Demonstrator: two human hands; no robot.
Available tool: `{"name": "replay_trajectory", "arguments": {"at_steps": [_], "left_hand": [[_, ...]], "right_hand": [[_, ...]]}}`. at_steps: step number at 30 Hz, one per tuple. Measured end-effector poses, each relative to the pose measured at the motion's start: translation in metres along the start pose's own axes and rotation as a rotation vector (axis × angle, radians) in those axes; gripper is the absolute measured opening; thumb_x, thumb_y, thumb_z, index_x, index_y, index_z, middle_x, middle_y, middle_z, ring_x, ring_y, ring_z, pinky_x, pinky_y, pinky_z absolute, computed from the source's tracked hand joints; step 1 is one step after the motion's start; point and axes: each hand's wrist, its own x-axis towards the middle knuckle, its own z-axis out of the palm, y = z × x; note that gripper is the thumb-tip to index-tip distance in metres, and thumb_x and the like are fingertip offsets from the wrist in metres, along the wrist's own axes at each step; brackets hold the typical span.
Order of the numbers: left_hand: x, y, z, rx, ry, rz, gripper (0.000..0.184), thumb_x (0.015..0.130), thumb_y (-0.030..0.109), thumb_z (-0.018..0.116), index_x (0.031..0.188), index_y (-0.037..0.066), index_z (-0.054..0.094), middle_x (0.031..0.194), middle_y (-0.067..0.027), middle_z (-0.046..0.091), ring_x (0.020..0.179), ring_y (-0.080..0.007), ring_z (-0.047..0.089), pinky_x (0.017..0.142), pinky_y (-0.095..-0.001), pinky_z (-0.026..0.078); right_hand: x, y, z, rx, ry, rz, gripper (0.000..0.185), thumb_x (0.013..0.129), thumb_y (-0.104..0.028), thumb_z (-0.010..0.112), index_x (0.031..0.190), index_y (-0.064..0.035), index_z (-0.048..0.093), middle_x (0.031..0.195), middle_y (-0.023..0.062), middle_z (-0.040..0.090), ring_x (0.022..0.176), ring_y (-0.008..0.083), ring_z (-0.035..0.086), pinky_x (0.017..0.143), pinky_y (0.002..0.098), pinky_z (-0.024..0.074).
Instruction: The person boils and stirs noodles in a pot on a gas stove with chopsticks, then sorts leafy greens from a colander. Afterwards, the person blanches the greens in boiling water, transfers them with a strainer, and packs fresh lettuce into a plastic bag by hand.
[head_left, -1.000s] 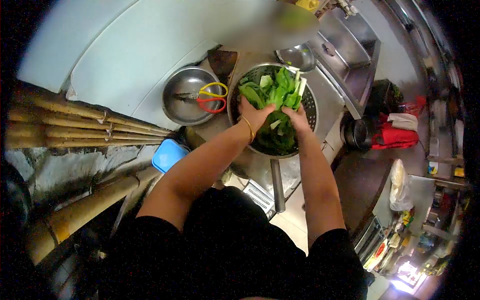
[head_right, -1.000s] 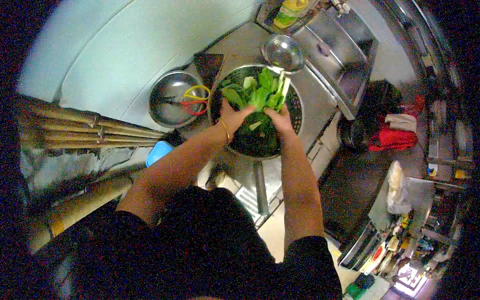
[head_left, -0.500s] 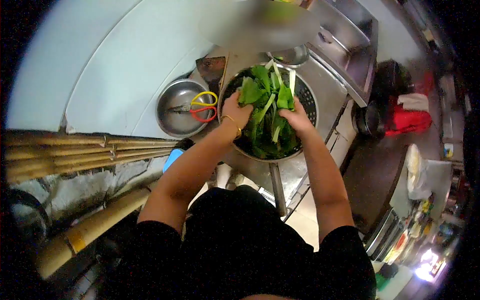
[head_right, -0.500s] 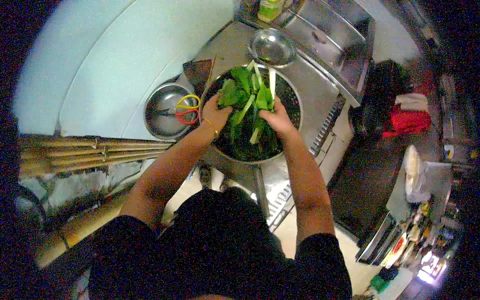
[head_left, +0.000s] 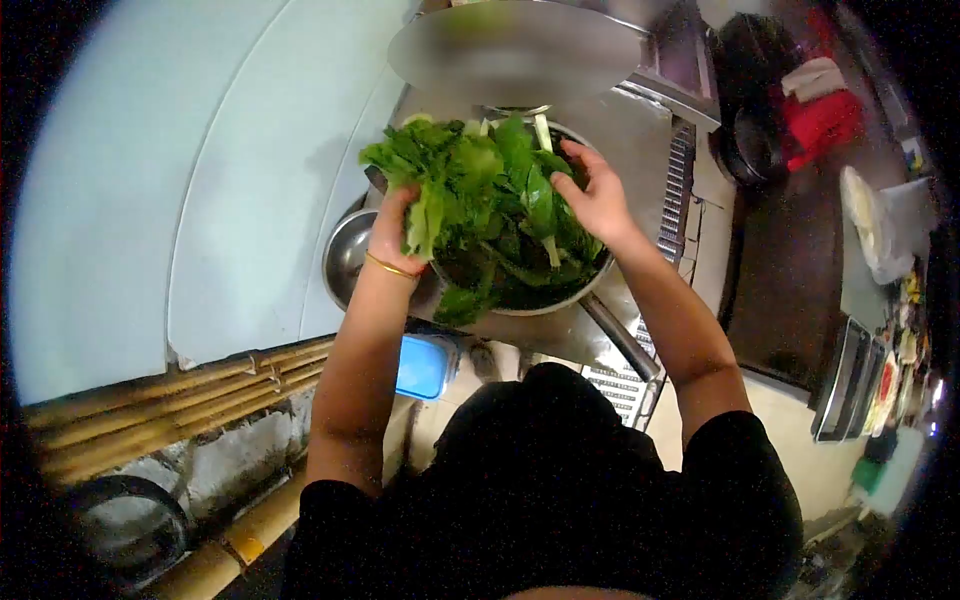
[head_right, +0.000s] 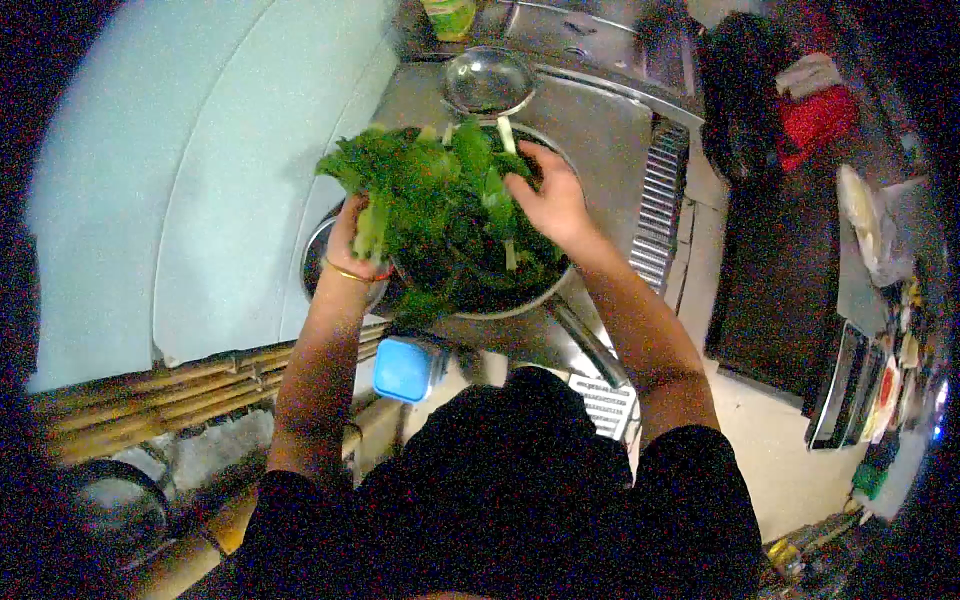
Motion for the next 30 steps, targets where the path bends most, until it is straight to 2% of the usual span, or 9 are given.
{"name": "replay_trajectory", "arguments": {"at_steps": [6,9,12,14,17,18,22,26,30], "left_hand": [[0.015,0.017,0.03,0.024,-0.374,0.008,0.042,0.095,0.024,0.031,0.13,0.006,0.044,0.13,-0.0142,0.048,0.12,-0.0331,0.044,0.103,-0.0461,0.033],[0.007,0.02,0.043,-0.108,-0.323,0.001,0.041,0.094,0.024,0.033,0.129,0.006,0.045,0.129,-0.014,0.049,0.119,-0.0325,0.045,0.102,-0.046,0.035],[0.004,0.003,0.04,-0.111,-0.261,-0.023,0.042,0.093,0.027,0.037,0.129,0.007,0.045,0.13,-0.0135,0.048,0.119,-0.0315,0.045,0.101,-0.046,0.036],[-0.007,-0.014,0.032,-0.092,-0.214,-0.082,0.039,0.09,0.023,0.044,0.126,0.006,0.048,0.124,-0.0124,0.053,0.112,-0.0288,0.051,0.094,-0.0436,0.042],[-0.003,-0.036,0.008,0.194,-0.236,-0.063,0.036,0.084,0.014,0.051,0.12,0.006,0.051,0.111,-0.0093,0.059,0.097,-0.0235,0.059,0.082,-0.0379,0.049],[-0.003,-0.042,0.005,0.332,-0.258,-0.036,0.036,0.082,0.01,0.053,0.117,0.005,0.053,0.107,-0.008,0.061,0.091,-0.0215,0.061,0.077,-0.0356,0.052],[-0.037,-0.047,0.052,0.375,-0.007,0.048,0.033,0.079,0.006,0.05,0.112,0.007,0.054,0.095,-0.0043,0.061,0.081,-0.0177,0.061,0.068,-0.0314,0.052],[-0.037,-0.046,0.044,0.241,-0.094,0.022,0.033,0.081,0.01,0.046,0.113,0.008,0.054,0.099,-0.0045,0.06,0.087,-0.0172,0.059,0.071,-0.0321,0.052],[-0.055,-0.028,0.037,0.199,-0.049,-0.122,0.035,0.084,0.016,0.044,0.117,0.008,0.053,0.108,-0.0053,0.059,0.095,-0.018,0.058,0.081,-0.0335,0.049]], "right_hand": [[-0.04,-0.008,-0.008,0.26,0.253,0.01,0.022,0.088,-0.007,0.057,0.109,-0.0002,0.057,0.094,0.0045,0.06,0.078,0.0078,0.054,0.071,0.0219,0.0459],[-0.059,-0.021,0.0,0.633,0.191,0.212,0.019,0.091,-0.013,0.054,0.105,-0.0018,0.057,0.094,0.0053,0.061,0.075,0.0095,0.055,0.067,0.0229,0.0474],[-0.07,-0.067,0.023,1.146,-0.112,0.437,0.053,0.09,-0.036,0.054,0.133,-0.0115,0.035,0.117,0.0134,0.054,0.094,0.0215,0.058,0.079,0.0388,0.0511],[-0.062,-0.106,0.036,1.423,-0.013,0.708,0.077,0.082,-0.06,0.051,0.14,-0.015,0.027,0.134,0.0157,0.041,0.12,0.0298,0.042,0.099,0.0517,0.0346],[-0.042,-0.127,0.026,1.703,-0.112,0.737,0.075,0.082,-0.063,0.048,0.138,-0.0153,0.032,0.135,0.0129,0.042,0.121,0.029,0.043,0.102,0.049,0.0307],[-0.038,-0.125,0.032,1.651,-0.04,0.763,0.051,0.088,-0.049,0.05,0.127,-0.017,0.046,0.119,0.0072,0.056,0.111,0.0248,0.051,0.093,0.0425,0.0422],[-0.04,-0.138,0.047,1.429,0.267,0.596,0.028,0.088,-0.013,0.054,0.116,-0.0123,0.049,0.107,0.0027,0.058,0.096,0.0189,0.056,0.081,0.0386,0.0471],[-0.042,-0.139,0.064,1.378,0.28,0.489,0.025,0.09,-0.014,0.052,0.114,-0.0112,0.05,0.109,0.0035,0.059,0.096,0.0172,0.057,0.083,0.0345,0.047],[-0.045,-0.124,0.091,0.791,0.245,0.193,0.035,0.089,-0.014,0.051,0.122,-0.0048,0.045,0.113,0.0079,0.058,0.102,0.0238,0.054,0.09,0.0315,0.0414]]}}
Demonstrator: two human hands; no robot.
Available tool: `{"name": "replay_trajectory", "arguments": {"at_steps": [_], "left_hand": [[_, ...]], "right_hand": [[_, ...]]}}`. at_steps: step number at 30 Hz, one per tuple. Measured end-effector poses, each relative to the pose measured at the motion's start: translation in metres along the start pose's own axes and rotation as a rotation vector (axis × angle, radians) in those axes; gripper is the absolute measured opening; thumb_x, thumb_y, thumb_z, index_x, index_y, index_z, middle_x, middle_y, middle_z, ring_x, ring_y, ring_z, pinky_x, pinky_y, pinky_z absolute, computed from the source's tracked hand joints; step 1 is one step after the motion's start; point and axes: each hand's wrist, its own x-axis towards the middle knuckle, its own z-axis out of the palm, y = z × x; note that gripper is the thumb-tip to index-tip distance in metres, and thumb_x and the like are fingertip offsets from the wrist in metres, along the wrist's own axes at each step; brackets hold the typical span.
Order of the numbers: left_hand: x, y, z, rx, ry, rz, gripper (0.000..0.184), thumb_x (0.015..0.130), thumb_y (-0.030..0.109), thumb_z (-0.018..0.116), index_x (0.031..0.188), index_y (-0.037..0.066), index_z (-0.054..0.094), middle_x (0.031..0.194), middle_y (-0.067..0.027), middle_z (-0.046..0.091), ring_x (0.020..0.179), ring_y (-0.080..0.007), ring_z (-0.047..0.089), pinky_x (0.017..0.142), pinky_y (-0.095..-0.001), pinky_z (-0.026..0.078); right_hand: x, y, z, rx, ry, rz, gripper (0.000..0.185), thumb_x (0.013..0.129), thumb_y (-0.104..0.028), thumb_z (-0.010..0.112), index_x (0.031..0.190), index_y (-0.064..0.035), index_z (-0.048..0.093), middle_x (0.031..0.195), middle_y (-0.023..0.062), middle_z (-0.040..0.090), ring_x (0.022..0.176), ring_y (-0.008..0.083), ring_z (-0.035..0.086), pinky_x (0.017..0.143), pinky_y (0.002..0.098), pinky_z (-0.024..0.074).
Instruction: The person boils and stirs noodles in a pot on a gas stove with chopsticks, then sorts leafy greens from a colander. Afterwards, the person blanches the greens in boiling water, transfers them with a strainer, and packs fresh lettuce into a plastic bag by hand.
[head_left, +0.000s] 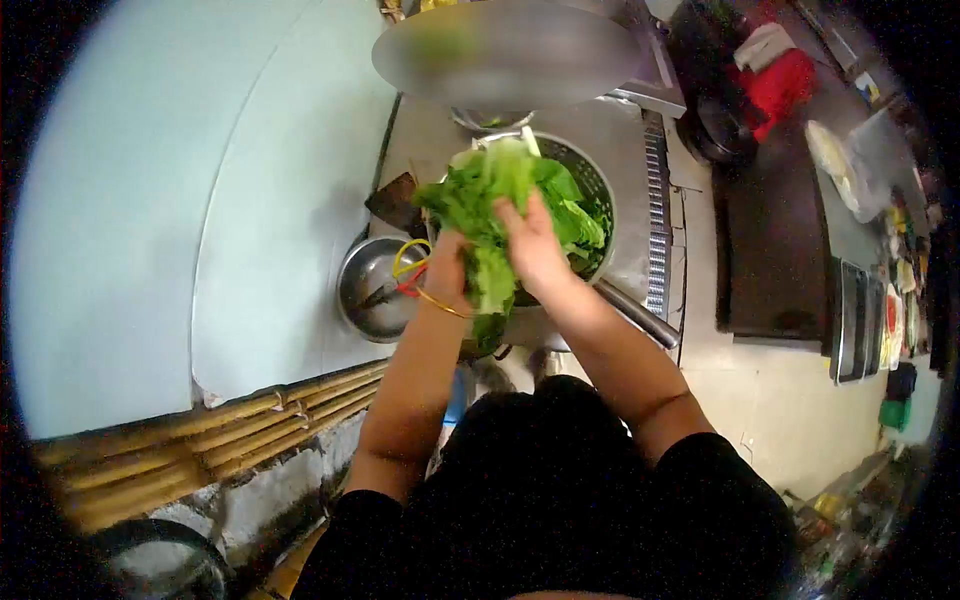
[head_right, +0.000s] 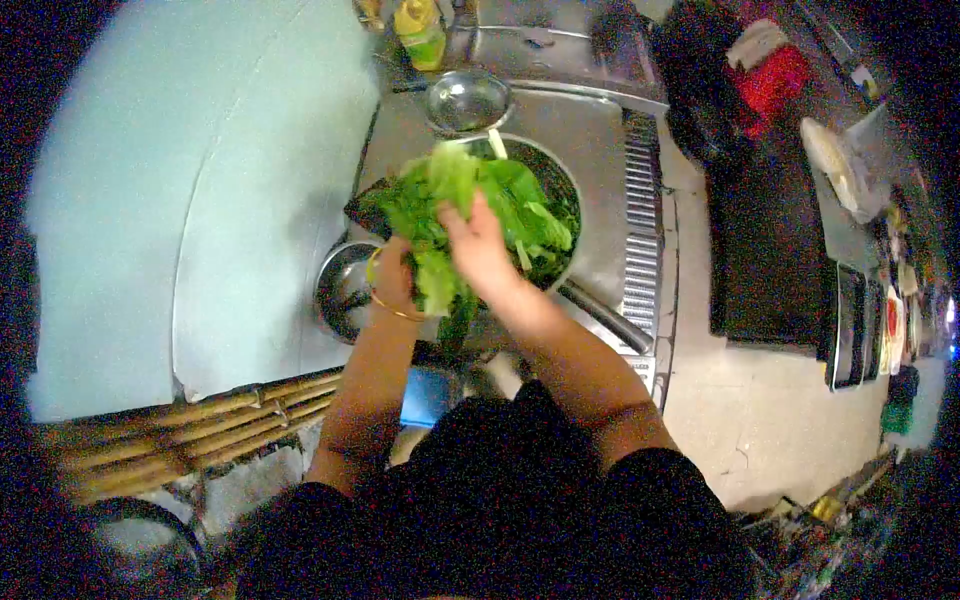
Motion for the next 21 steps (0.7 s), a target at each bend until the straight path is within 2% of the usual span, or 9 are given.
{"name": "replay_trajectory", "arguments": {"at_steps": [3,5,7,9,12,15,16,19,21], "left_hand": [[0.016,-0.008,-0.06,-0.105,-0.221,0.055,0.042,0.091,0.025,0.045,0.127,0.005,0.045,0.124,-0.0084,0.052,0.109,-0.0217,0.054,0.093,-0.0344,0.044],[0.022,-0.009,-0.096,-0.294,-0.449,0.015,0.045,0.092,0.028,0.046,0.131,0.005,0.041,0.126,-0.009,0.051,0.112,-0.0238,0.052,0.095,-0.0357,0.043],[0.016,-0.013,-0.11,-0.105,-0.09,0.219,0.052,0.09,0.032,0.049,0.133,0.004,0.038,0.128,-0.0105,0.05,0.113,-0.027,0.05,0.092,-0.0403,0.044],[0.002,-0.004,-0.126,-0.357,-0.464,0.12,0.05,0.09,0.033,0.048,0.132,0.006,0.039,0.126,-0.0115,0.05,0.109,-0.0299,0.051,0.083,-0.0421,0.046],[-0.026,0.012,-0.116,-0.821,-0.605,-0.039,0.045,0.089,0.035,0.048,0.127,0.011,0.045,0.12,-0.0128,0.052,0.1,-0.0322,0.051,0.067,-0.0398,0.046],[-0.039,0.032,-0.129,-0.692,-0.49,0.025,0.037,0.084,0.026,0.055,0.117,0.011,0.051,0.111,-0.0039,0.054,0.096,-0.0172,0.048,0.066,-0.0316,0.042],[-0.034,0.035,-0.137,-0.709,-0.477,0.039,0.043,0.086,0.037,0.052,0.119,0.01,0.05,0.114,-0.0098,0.053,0.096,-0.0312,0.047,0.062,-0.0356,0.046],[-0.041,0.037,-0.128,-0.812,-0.528,0.09,0.043,0.085,0.037,0.053,0.118,0.011,0.05,0.109,-0.0094,0.053,0.092,-0.0302,0.047,0.06,-0.0336,0.046],[-0.039,0.038,-0.133,-0.816,-0.586,0.064,0.042,0.084,0.037,0.054,0.118,0.012,0.05,0.109,-0.0078,0.052,0.093,-0.0292,0.046,0.063,-0.0354,0.045]], "right_hand": [[-0.008,0.015,0.002,-1.056,-0.042,-0.428,0.049,0.084,-0.015,0.056,0.129,-0.0046,0.04,0.126,0.0173,0.049,0.124,0.0339,0.039,0.105,0.0533,0.0216],[-0.018,-0.001,0.017,-1.159,-0.103,-0.382,0.057,0.08,-0.019,0.06,0.132,-0.0059,0.038,0.129,0.0174,0.046,0.13,0.035,0.031,0.105,0.0612,0.0127],[-0.027,0.004,0.027,-1.101,-0.247,-0.194,0.067,0.082,-0.024,0.058,0.138,-0.003,0.028,0.131,0.0242,0.042,0.128,0.0367,0.034,0.107,0.0517,0.0193],[-0.042,0.014,0.026,-0.455,-0.369,0.015,0.072,0.085,-0.028,0.055,0.14,0.002,0.019,0.134,0.0287,0.037,0.125,0.0373,0.038,0.107,0.0412,0.0253],[-0.063,0.018,-0.011,-0.656,-0.37,-0.046,0.066,0.081,-0.021,0.059,0.137,-0.0003,0.028,0.133,0.0236,0.04,0.121,0.0338,0.043,0.101,0.0375,0.0343],[-0.076,0.027,-0.048,-1.29,-0.591,-0.227,0.058,0.07,-0.007,0.06,0.126,-0.0076,0.046,0.126,0.0145,0.049,0.116,0.0319,0.046,0.098,0.04,0.0377],[-0.085,0.029,-0.051,-1.384,-0.574,-0.395,0.054,0.065,-0.004,0.058,0.118,-0.0086,0.052,0.121,0.0125,0.052,0.112,0.0311,0.048,0.095,0.0421,0.0402],[-0.086,0.046,-0.067,-1.414,-0.598,-0.433,0.042,0.066,-0.004,0.057,0.107,-0.0095,0.057,0.117,0.0115,0.055,0.11,0.0311,0.049,0.092,0.0445,0.0406],[-0.067,0.051,-0.072,-1.353,-0.426,-0.474,0.024,0.073,-0.009,0.059,0.098,-0.0084,0.06,0.093,0.0111,0.062,0.087,0.0317,0.059,0.076,0.0421,0.0466]]}}
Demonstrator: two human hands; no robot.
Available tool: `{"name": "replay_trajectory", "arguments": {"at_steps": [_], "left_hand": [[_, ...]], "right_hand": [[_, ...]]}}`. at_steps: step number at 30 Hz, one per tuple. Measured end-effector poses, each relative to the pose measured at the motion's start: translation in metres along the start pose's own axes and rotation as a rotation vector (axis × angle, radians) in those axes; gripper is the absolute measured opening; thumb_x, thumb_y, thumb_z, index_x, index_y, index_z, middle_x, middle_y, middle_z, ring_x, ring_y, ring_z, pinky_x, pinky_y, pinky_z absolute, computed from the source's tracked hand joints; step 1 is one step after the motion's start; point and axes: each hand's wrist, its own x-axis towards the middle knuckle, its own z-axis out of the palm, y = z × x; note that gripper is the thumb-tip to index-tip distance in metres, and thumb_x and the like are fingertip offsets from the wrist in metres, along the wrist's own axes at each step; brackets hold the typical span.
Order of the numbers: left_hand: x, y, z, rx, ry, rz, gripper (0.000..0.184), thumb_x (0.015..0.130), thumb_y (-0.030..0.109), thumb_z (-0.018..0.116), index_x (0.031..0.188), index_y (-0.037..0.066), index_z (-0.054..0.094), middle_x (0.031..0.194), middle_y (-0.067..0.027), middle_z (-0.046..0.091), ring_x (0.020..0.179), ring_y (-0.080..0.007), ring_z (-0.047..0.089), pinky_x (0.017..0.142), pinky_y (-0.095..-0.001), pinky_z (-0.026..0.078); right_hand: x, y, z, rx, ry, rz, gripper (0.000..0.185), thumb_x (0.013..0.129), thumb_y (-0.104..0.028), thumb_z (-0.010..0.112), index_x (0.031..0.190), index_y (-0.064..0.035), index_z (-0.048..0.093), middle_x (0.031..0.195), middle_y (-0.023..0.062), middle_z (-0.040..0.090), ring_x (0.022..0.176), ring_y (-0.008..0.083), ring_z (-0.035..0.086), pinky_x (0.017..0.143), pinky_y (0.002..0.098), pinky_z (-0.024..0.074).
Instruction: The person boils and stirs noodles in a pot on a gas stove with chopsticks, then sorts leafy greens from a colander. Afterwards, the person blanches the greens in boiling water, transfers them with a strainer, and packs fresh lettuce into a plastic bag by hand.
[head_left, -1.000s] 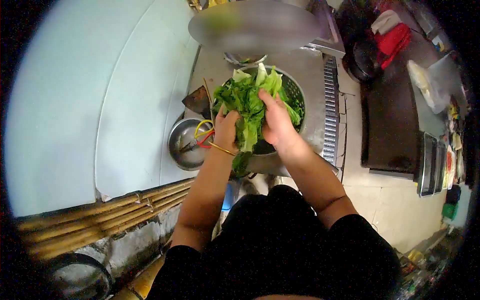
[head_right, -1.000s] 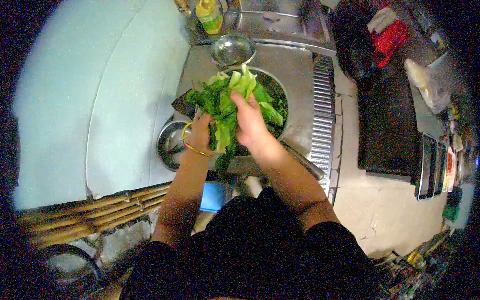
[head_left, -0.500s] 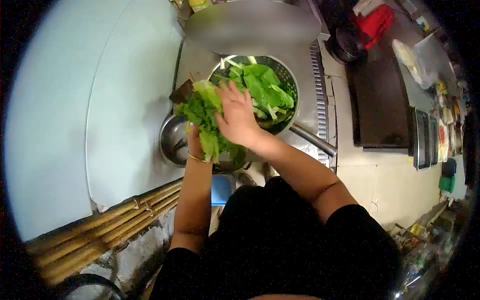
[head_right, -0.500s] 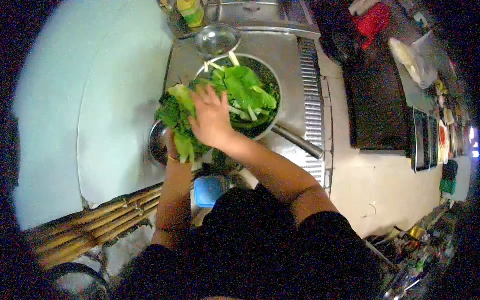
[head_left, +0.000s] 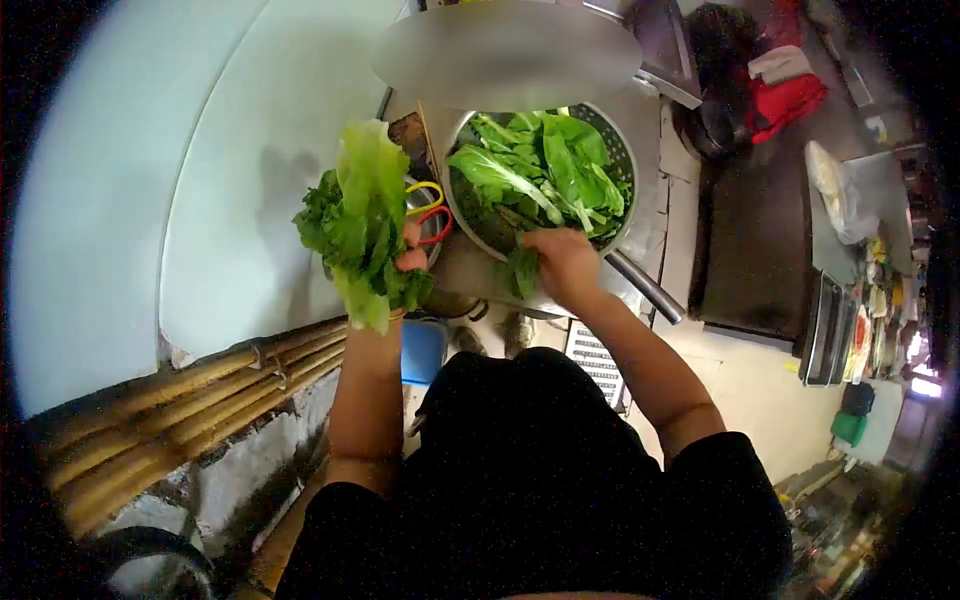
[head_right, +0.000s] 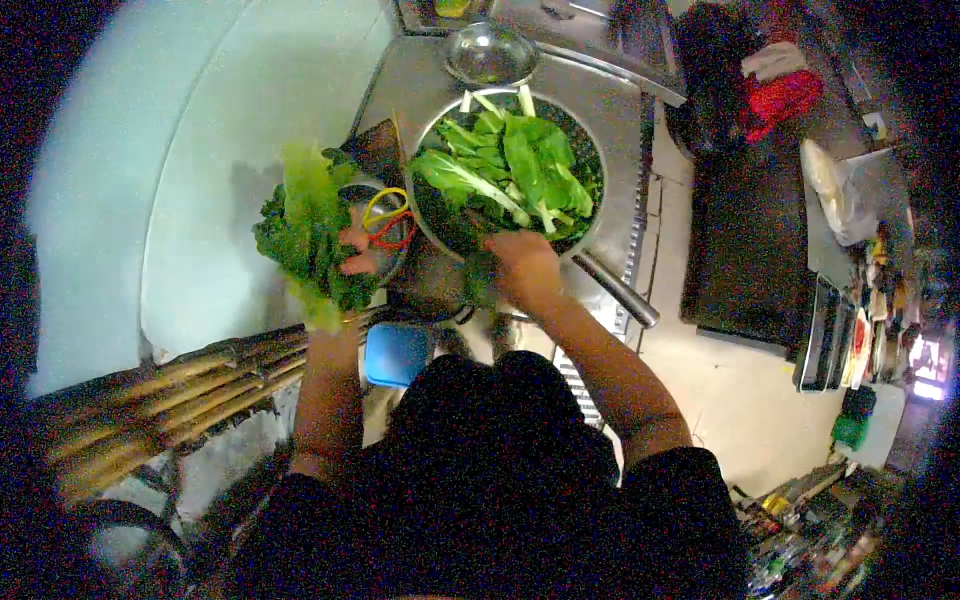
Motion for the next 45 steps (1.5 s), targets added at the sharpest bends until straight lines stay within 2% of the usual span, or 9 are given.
{"name": "replay_trajectory", "arguments": {"at_steps": [4,10,12,15,18,23,32,43,45], "left_hand": [[-0.008,-0.006,0.009,-0.032,0.032,-0.04,0.041,0.083,0.036,0.054,0.118,0.014,0.05,0.111,-0.0054,0.051,0.095,-0.026,0.045,0.066,-0.0369,0.043],[-0.019,-0.013,0.019,-0.094,0.077,-0.024,0.042,0.083,0.037,0.055,0.119,0.015,0.05,0.114,-0.0033,0.05,0.094,-0.0224,0.044,0.067,-0.037,0.04],[-0.021,-0.016,0.024,-0.091,0.047,-0.042,0.042,0.082,0.034,0.056,0.119,0.014,0.05,0.114,-0.0038,0.051,0.094,-0.0207,0.044,0.067,-0.0351,0.04],[-0.023,-0.016,0.024,-0.052,-0.012,-0.078,0.042,0.081,0.027,0.058,0.12,0.013,0.051,0.112,-0.005,0.052,0.095,-0.0177,0.045,0.066,-0.0312,0.039],[-0.025,-0.021,0.03,-0.016,0.017,-0.083,0.042,0.082,0.029,0.058,0.12,0.013,0.05,0.113,-0.0048,0.052,0.096,-0.0184,0.045,0.066,-0.0313,0.038],[-0.021,-0.032,0.028,-0.062,0.08,-0.08,0.043,0.083,0.031,0.056,0.121,0.013,0.05,0.117,-0.005,0.052,0.098,-0.0209,0.045,0.068,-0.0325,0.038],[0.015,-0.059,0.007,-0.034,-0.101,-0.238,0.043,0.085,0.033,0.054,0.121,0.012,0.05,0.119,-0.0103,0.052,0.1,-0.0293,0.047,0.069,-0.04,0.041],[0.049,-0.095,0.014,0.278,0.073,-0.237,0.049,0.089,0.035,0.048,0.128,0.005,0.044,0.123,-0.0175,0.052,0.098,-0.0397,0.057,0.081,-0.0541,0.048],[0.049,-0.095,0.012,0.232,0.058,-0.339,0.044,0.091,0.03,0.044,0.126,0.003,0.045,0.121,-0.0175,0.054,0.102,-0.0373,0.056,0.085,-0.0506,0.047]], "right_hand": [[0.055,-0.008,-0.044,0.07,0.142,0.311,0.02,0.084,-0.02,0.057,0.097,-0.0044,0.062,0.071,0.0139,0.062,0.062,0.0312,0.06,0.059,0.0384,0.0484],[0.084,0.078,-0.059,-0.098,0.194,0.522,0.026,0.083,-0.035,0.057,0.095,-0.0141,0.066,0.081,0.0117,0.066,0.075,0.0303,0.064,0.067,0.0419,0.0504],[0.072,0.094,-0.06,-0.385,-0.104,0.62,0.022,0.078,-0.026,0.061,0.093,-0.0109,0.067,0.085,0.0134,0.066,0.078,0.0317,0.063,0.071,0.0396,0.0496],[0.047,0.091,-0.044,-0.598,-0.043,0.35,0.026,0.078,-0.032,0.062,0.096,-0.013,0.066,0.092,0.0091,0.066,0.086,0.0313,0.062,0.076,0.0445,0.0489],[0.041,0.107,-0.035,-0.244,0.187,0.361,0.026,0.077,-0.03,0.063,0.096,-0.0124,0.066,0.089,0.0089,0.067,0.082,0.0337,0.062,0.074,0.0439,0.0492],[0.053,0.084,-0.08,0.683,0.252,0.528,0.014,0.086,-0.015,0.059,0.087,-0.0016,0.062,0.075,0.0036,0.062,0.068,0.0102,0.056,0.065,0.0249,0.045],[0.051,0.028,-0.092,1.648,0.237,0.944,0.025,0.091,-0.023,0.051,0.106,-0.0051,0.058,0.097,0.0079,0.063,0.085,0.0201,0.061,0.075,0.0332,0.0513],[0.048,-0.059,-0.108,1.825,0.404,0.751,0.048,0.094,-0.045,0.041,0.119,-0.0045,0.049,0.107,0.0071,0.059,0.091,0.0227,0.059,0.071,0.0373,0.0529],[0.049,-0.062,-0.105,1.58,0.42,0.644,0.034,0.092,-0.029,0.051,0.115,-0.0042,0.05,0.1,0.0056,0.06,0.082,0.0162,0.059,0.059,0.0309,0.0525]]}}
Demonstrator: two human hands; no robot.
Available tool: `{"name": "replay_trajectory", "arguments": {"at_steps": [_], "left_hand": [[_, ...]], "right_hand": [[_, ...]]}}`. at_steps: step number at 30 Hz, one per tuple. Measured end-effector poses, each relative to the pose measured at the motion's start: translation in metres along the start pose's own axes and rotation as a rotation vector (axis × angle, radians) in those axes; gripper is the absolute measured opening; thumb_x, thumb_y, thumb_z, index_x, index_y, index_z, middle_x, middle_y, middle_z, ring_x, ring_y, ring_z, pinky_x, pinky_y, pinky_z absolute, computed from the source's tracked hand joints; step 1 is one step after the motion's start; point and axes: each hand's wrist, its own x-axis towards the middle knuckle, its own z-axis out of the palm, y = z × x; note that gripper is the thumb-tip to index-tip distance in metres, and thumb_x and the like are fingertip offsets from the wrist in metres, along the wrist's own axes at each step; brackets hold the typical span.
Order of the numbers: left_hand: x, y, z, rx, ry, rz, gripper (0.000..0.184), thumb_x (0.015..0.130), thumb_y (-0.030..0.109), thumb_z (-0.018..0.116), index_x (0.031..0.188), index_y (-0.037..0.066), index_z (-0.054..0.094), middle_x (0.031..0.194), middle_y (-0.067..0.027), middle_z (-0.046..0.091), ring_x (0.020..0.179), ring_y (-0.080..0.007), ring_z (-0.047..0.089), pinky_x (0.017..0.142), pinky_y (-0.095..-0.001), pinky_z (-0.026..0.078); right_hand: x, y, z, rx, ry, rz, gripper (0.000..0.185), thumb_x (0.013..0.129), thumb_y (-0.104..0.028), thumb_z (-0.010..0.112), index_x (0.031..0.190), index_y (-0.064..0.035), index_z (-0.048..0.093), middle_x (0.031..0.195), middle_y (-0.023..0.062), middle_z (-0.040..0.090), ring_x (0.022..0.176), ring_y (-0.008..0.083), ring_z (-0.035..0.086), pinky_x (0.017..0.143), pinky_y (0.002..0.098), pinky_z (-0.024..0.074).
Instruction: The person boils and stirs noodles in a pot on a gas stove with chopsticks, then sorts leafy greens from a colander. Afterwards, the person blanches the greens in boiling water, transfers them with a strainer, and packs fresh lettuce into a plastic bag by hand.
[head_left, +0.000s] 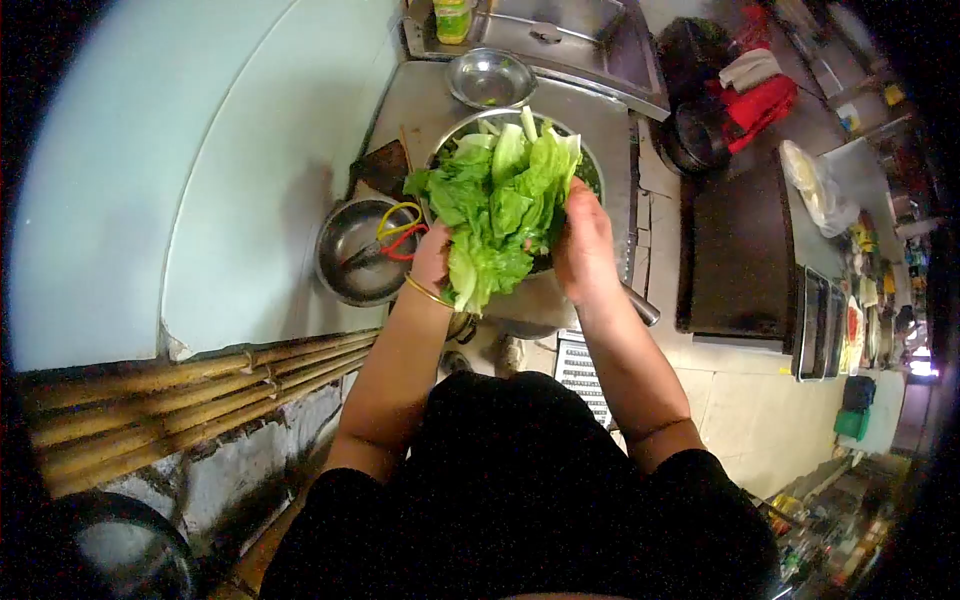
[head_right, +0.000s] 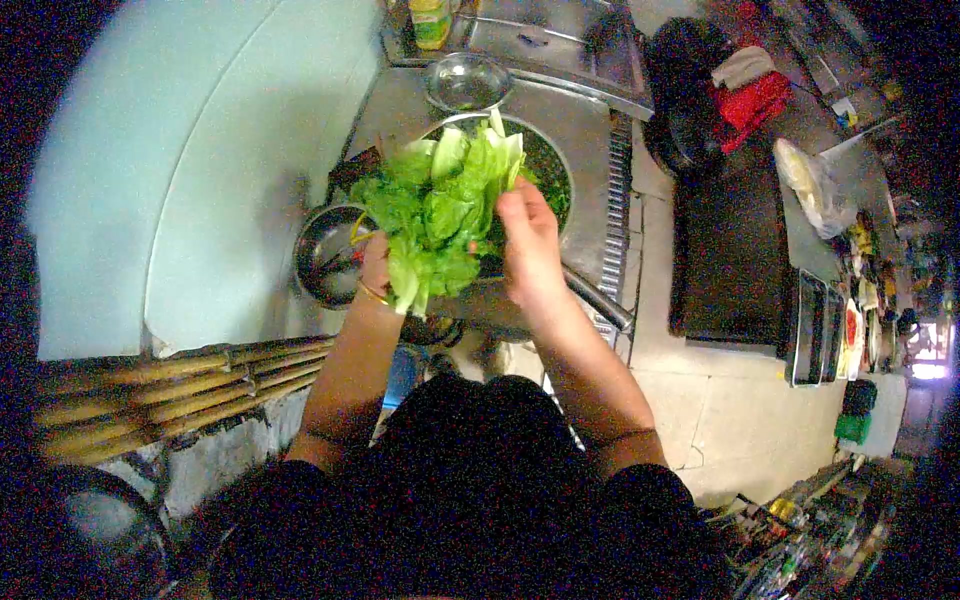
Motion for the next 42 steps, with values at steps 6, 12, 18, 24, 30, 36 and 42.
{"name": "replay_trajectory", "arguments": {"at_steps": [6,12,18,24,30,36,42], "left_hand": [[0.0,-0.004,-0.037,-0.011,0.124,0.133,0.052,0.09,0.037,0.044,0.13,0.003,0.043,0.127,-0.0182,0.05,0.113,-0.037,0.05,0.096,-0.0525,0.039],[0.009,0.0,0.009,-0.037,-0.03,0.139,0.055,0.087,0.038,0.047,0.129,0.003,0.044,0.124,-0.017,0.052,0.11,-0.0349,0.052,0.095,-0.0497,0.04],[0.006,-0.002,-0.047,-0.046,0.052,0.096,0.048,0.087,0.033,0.049,0.125,0.002,0.048,0.119,-0.015,0.056,0.104,-0.0314,0.056,0.091,-0.0453,0.045],[0.007,-0.005,-0.016,-0.046,0.135,0.174,0.047,0.086,0.033,0.05,0.124,0.004,0.049,0.119,-0.014,0.055,0.103,-0.0303,0.056,0.091,-0.0445,0.045],[0.02,0.003,0.01,-0.11,-0.247,0.241,0.07,0.083,0.051,0.052,0.136,0.009,0.035,0.136,-0.0179,0.039,0.121,-0.0438,0.04,0.099,-0.0557,0.036],[0.017,0.01,0.027,0.137,-0.037,0.222,0.068,0.085,0.046,0.051,0.135,0.002,0.035,0.132,-0.0192,0.043,0.12,-0.0375,0.043,0.098,-0.0506,0.038],[0.029,-0.017,0.02,0.744,0.427,0.41,0.053,0.082,0.004,0.057,0.131,0.004,0.038,0.12,-0.0056,0.051,0.107,-0.0158,0.051,0.091,-0.029,0.041]], "right_hand": [[0.015,0.004,-0.009,0.027,0.074,-0.032,0.015,0.086,-0.006,0.052,0.101,-0.0031,0.057,0.092,0.0053,0.062,0.08,0.0144,0.06,0.06,0.0284,0.051],[0.042,0.008,-0.033,-0.053,0.254,-0.271,0.022,0.089,-0.008,0.052,0.11,-0.0025,0.053,0.102,0.0072,0.06,0.089,0.0174,0.059,0.078,0.0307,0.0501],[0.032,0.01,0.002,-0.276,0.064,-0.229,0.062,0.08,-0.005,0.062,0.134,0.0,0.032,0.12,0.0128,0.052,0.107,0.0202,0.051,0.093,0.0302,0.0405],[0.042,0.013,-0.001,-0.4,0.059,-0.255,0.063,0.075,0.001,0.064,0.13,-0.0009,0.034,0.114,0.0122,0.055,0.103,0.0206,0.055,0.089,0.0328,0.0443],[0.044,-0.001,-0.044,0.177,0.167,0.103,0.034,0.085,-0.018,0.059,0.114,-0.0037,0.052,0.103,0.0101,0.062,0.089,0.0241,0.062,0.075,0.0396,0.053],[0.034,0.017,-0.048,0.225,0.118,0.174,0.039,0.086,-0.02,0.059,0.121,-0.0078,0.048,0.11,0.0087,0.06,0.094,0.0258,0.061,0.076,0.0422,0.0522],[0.008,0.044,-0.009,-0.093,-0.114,-0.069,0.082,0.078,-0.012,0.068,0.142,-0.0117,0.016,0.126,0.0085,0.047,0.11,0.0191,0.049,0.093,0.0329,0.0413]]}}
